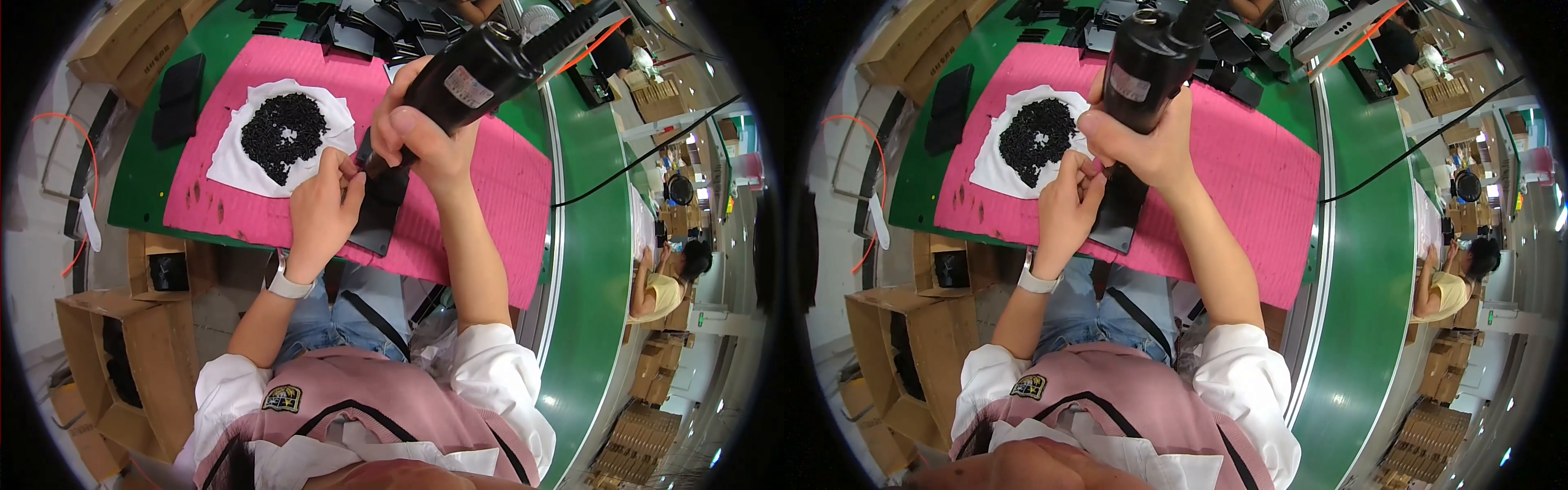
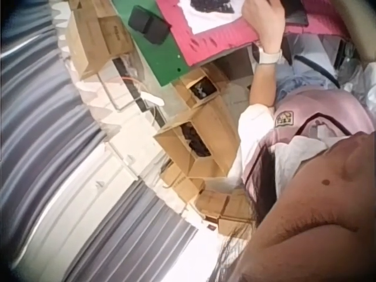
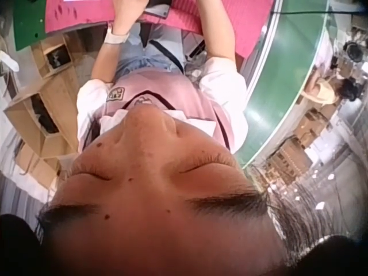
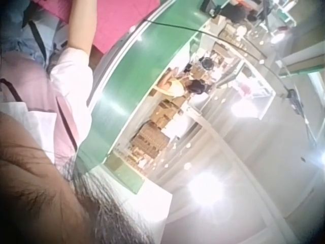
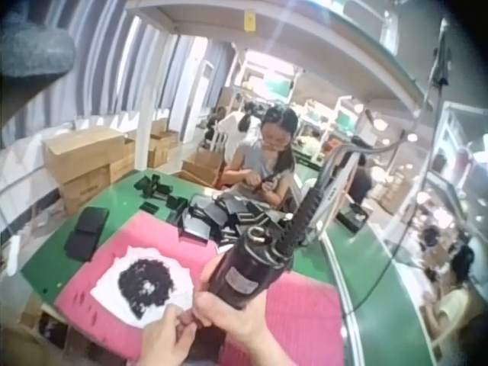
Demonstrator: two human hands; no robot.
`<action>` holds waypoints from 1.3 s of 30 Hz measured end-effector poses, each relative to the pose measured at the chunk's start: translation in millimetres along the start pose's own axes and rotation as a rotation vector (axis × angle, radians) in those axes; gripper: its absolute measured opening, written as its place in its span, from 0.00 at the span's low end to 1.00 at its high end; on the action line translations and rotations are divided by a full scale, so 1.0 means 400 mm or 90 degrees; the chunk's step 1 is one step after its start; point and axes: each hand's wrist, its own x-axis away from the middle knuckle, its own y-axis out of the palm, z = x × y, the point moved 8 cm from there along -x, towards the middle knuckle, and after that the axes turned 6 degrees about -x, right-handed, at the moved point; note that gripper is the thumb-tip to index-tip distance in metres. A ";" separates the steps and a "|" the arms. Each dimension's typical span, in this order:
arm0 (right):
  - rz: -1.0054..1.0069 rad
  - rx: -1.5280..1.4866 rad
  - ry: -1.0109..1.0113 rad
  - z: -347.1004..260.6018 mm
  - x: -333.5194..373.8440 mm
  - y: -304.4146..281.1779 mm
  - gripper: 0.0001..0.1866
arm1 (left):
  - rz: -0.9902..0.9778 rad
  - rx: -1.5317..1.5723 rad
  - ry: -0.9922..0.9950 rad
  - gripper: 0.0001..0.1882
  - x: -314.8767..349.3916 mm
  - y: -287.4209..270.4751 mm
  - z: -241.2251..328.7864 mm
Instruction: Assembling small black plastic components by fastening them with screws using an electric screwdriver.
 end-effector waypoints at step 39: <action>-0.232 0.509 0.003 0.029 0.189 0.238 0.15 | 0.066 0.509 -0.141 0.13 0.215 -0.217 -0.049</action>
